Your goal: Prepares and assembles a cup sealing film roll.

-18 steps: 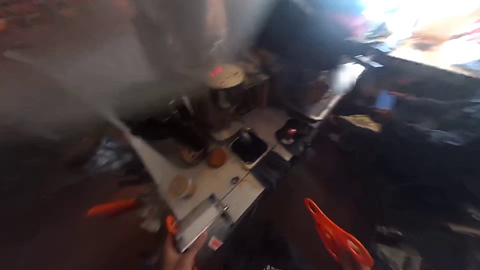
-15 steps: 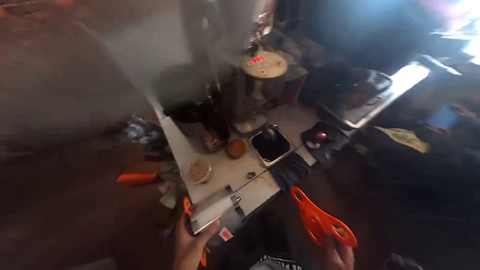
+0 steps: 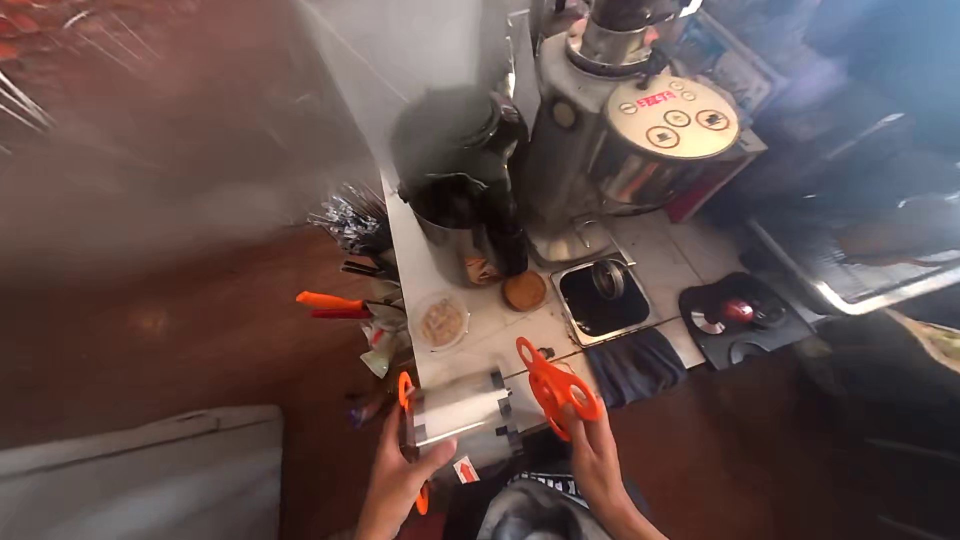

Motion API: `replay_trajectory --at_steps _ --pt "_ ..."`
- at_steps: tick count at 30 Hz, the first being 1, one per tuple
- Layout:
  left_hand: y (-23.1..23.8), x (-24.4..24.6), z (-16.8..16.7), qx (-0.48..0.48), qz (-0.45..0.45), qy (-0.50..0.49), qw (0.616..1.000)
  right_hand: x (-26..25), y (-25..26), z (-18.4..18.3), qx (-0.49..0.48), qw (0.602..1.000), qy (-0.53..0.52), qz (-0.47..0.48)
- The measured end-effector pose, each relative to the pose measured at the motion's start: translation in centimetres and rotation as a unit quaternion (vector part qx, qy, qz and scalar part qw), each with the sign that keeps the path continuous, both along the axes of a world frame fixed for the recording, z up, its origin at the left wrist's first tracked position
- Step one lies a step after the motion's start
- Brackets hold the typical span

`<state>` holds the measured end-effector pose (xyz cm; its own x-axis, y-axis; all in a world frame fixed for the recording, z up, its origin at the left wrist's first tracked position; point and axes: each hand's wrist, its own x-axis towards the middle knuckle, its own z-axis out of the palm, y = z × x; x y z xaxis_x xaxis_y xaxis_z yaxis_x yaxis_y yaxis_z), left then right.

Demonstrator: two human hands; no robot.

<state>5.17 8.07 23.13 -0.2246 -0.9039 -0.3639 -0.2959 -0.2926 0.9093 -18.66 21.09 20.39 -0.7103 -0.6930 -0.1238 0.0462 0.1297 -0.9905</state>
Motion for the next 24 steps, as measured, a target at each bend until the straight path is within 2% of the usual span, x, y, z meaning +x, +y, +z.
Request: replay_trajectory --at_steps 3,8,12,16,20,24 --pt "0.2 0.6 -0.2 0.013 -0.012 -0.003 1.000 1.0 -0.5 -0.4 -0.010 0.999 0.017 0.038" --pt "-0.2 1.5 0.1 -0.004 -0.025 0.010 1.000 2.2 -1.8 -0.7 0.013 0.997 -0.054 0.061" --pt "-0.5 1.7 -0.4 -0.006 -0.043 0.029 0.999 1.2 -1.7 -0.6 0.043 0.988 -0.101 0.105" --pt "-0.5 1.7 -1.3 -0.015 -0.051 0.068 0.996 0.3 -1.2 -0.1 0.102 0.979 -0.099 0.149" --pt "-0.6 3.0 -3.9 -0.060 -0.038 0.129 0.989 0.4 -1.2 0.0 0.130 0.979 -0.089 0.130" --pt "-0.7 2.5 -4.6 -0.057 0.054 0.034 0.996 0.8 -1.2 -0.4 0.135 0.980 -0.078 0.126"
